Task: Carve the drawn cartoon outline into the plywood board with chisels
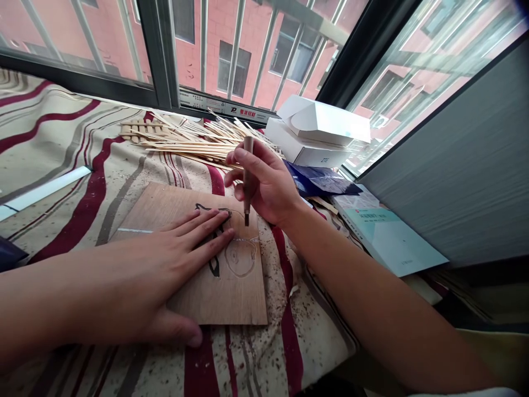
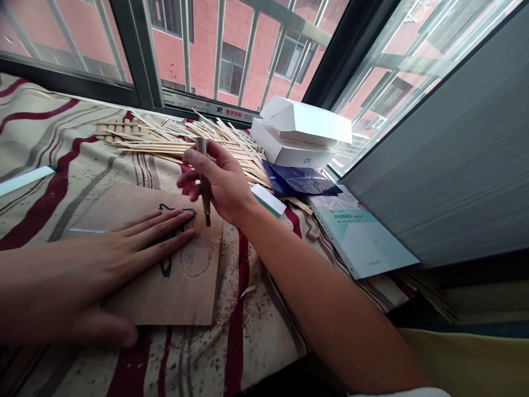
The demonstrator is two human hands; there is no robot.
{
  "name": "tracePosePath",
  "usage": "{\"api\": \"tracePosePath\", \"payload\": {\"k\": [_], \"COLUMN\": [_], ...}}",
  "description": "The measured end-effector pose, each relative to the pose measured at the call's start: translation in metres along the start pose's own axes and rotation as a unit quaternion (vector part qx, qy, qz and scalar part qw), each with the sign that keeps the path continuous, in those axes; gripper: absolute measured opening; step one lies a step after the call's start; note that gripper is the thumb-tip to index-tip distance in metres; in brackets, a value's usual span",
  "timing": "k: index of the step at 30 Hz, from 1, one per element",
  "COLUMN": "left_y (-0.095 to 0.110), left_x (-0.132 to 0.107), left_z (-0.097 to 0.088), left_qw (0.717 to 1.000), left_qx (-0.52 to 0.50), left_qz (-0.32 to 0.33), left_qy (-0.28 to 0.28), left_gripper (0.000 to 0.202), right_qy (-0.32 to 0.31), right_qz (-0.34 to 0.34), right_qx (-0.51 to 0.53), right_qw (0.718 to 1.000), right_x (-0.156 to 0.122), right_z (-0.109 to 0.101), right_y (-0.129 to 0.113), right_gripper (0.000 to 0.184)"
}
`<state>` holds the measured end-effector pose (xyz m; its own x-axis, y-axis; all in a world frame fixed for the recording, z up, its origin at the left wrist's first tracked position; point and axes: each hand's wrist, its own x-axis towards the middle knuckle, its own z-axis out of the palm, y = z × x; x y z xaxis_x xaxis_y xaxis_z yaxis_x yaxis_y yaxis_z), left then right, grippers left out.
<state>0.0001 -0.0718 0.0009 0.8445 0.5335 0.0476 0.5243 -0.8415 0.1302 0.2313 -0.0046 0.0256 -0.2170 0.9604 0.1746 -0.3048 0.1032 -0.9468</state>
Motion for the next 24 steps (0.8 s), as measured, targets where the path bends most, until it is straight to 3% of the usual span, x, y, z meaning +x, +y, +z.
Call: {"api": "tracePosePath", "payload": {"k": [6, 13, 17, 24], "left_y": [0.001, -0.01, -0.006, -0.018], "left_x": [-0.002, 0.004, 0.003, 0.011], "left_z": [0.002, 0.001, 0.009, 0.022], "left_qw": [1.0, 0.998, 1.0, 0.998], "left_qx": [-0.006, -0.038, -0.013, -0.032], "left_qz": [0.002, 0.036, 0.005, 0.044], "left_qy": [0.014, -0.041, -0.009, -0.039], "left_gripper": [0.126, 0.124, 0.127, 0.134], "right_qy": [0.0, 0.029, 0.015, 0.025], "right_qz": [-0.006, 0.003, 0.005, 0.039], "right_qx": [-0.035, -0.007, -0.009, -0.029], "right_qw": [0.999, 1.0, 1.0, 0.999], "right_x": [0.0, 0.003, 0.002, 0.008], "right_z": [0.001, 0.0, 0.002, 0.014], "right_y": [0.005, 0.002, 0.001, 0.006], "right_gripper": [0.012, 0.041, 0.047, 0.053]}}
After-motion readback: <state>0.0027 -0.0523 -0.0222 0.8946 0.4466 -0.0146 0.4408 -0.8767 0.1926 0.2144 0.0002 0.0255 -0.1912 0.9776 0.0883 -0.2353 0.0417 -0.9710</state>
